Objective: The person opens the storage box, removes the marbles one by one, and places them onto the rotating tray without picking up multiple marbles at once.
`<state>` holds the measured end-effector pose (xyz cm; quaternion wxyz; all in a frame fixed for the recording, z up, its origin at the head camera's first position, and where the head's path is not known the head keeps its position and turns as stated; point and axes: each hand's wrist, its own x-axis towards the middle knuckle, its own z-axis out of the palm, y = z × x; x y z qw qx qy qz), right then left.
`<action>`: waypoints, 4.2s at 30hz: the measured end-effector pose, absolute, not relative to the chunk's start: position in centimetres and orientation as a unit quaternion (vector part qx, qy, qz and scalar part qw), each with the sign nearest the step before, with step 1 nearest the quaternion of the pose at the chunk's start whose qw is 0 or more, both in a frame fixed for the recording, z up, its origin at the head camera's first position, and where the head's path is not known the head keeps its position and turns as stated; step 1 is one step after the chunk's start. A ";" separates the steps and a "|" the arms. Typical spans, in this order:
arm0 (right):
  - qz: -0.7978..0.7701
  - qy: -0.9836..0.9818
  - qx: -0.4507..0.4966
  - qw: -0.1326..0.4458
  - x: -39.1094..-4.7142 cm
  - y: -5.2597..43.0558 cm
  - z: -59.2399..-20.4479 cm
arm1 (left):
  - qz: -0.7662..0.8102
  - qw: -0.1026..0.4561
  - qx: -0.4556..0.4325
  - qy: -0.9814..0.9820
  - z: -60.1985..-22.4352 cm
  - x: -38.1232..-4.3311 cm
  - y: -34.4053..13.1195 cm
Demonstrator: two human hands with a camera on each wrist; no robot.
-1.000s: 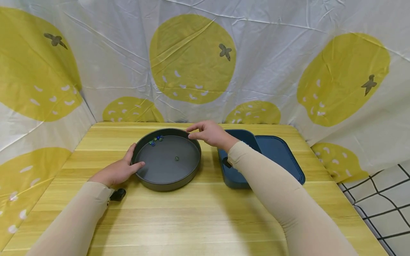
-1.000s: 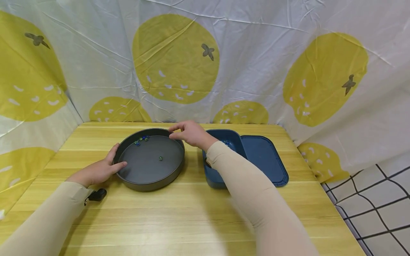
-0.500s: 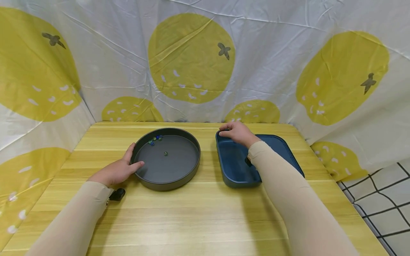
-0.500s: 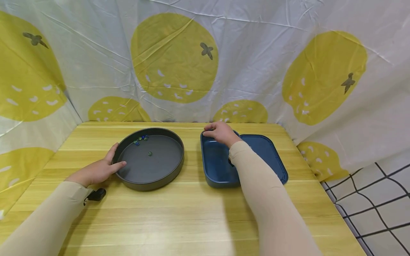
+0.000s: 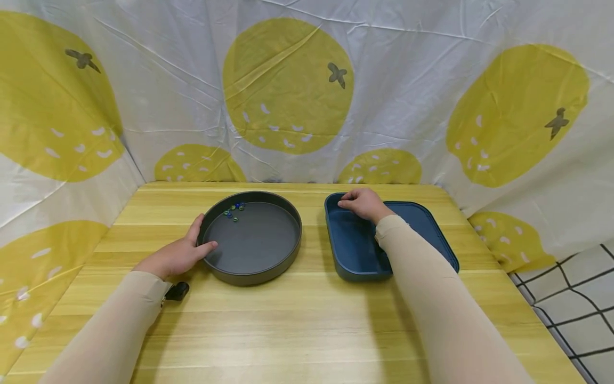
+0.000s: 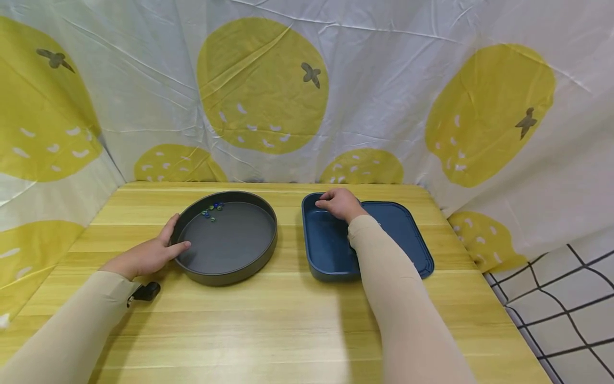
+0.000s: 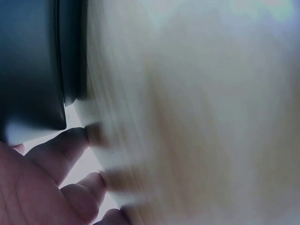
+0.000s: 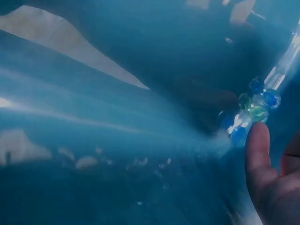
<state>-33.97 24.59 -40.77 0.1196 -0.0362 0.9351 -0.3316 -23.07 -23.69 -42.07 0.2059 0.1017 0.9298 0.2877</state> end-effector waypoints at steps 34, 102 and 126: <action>-0.241 0.932 -0.161 0.217 -32.8 22.9 -42.5 | 0.275 0.208 0.091 0.934 -41.9 -23.0 -23.5; -0.259 0.929 -0.134 0.226 -33.1 23.5 -42.5 | 0.274 0.200 0.102 0.935 -42.2 -23.1 -23.6; -0.431 0.882 -0.093 0.169 -32.2 23.4 -38.5 | 0.283 0.203 0.104 0.932 -42.2 -23.0 -23.6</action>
